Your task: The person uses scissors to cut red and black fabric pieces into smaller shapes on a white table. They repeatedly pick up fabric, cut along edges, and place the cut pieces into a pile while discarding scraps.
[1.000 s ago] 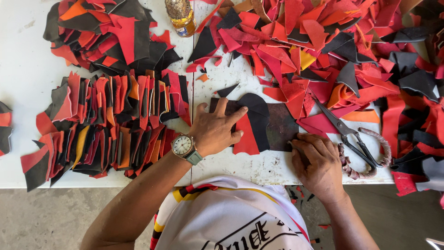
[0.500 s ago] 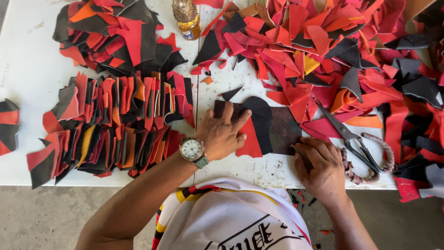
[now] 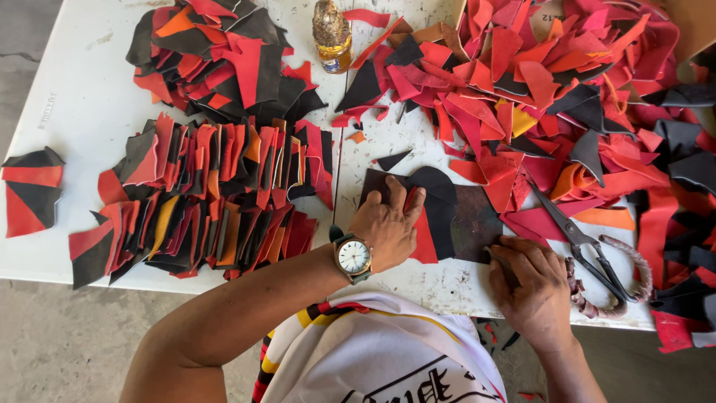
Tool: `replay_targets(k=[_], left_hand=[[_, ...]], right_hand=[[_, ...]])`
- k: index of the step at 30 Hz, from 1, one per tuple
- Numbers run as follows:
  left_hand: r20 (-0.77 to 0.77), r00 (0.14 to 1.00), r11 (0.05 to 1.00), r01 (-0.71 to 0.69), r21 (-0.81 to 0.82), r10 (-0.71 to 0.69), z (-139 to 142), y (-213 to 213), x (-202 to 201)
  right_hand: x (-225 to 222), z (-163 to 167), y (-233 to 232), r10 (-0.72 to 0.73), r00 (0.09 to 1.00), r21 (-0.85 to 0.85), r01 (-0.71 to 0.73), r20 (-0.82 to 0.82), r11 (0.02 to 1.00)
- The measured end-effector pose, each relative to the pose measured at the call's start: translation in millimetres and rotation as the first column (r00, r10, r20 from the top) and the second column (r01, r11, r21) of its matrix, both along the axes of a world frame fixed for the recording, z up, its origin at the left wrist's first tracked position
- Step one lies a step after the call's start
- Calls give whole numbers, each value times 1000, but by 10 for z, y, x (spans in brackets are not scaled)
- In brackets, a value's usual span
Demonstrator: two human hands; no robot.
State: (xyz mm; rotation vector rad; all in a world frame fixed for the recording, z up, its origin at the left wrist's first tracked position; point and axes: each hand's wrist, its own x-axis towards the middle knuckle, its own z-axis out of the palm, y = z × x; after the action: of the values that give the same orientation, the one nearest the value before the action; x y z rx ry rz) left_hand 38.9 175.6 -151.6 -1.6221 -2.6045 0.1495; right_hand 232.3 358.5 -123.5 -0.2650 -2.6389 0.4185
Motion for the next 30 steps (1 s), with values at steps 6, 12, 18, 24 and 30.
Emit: replay_targets(k=[6,12,18,24,30], left_hand=[[78,997,999,-21,-24,23,57,-17,0],[74,997,999,-19,-35,21,99,-40,4],[42,998,999,-36,-40,37,84,-13,27],[57,997,996,-38,-74,43,-40,37,16],[54,997,999,-51,15,50,-132,34,1]], right_hand=[[-5,11,-6,-6,1000,1,6,2,1000],[-11,6,-22,-2,1000,9,2,0,1000],[4,-27,0,3,1000,10,-3,-7,1000],[13,-64,-1,-111,993,-374,94,-25,923],[-288,52,51,-78,876,-868,-482,-476,-118]])
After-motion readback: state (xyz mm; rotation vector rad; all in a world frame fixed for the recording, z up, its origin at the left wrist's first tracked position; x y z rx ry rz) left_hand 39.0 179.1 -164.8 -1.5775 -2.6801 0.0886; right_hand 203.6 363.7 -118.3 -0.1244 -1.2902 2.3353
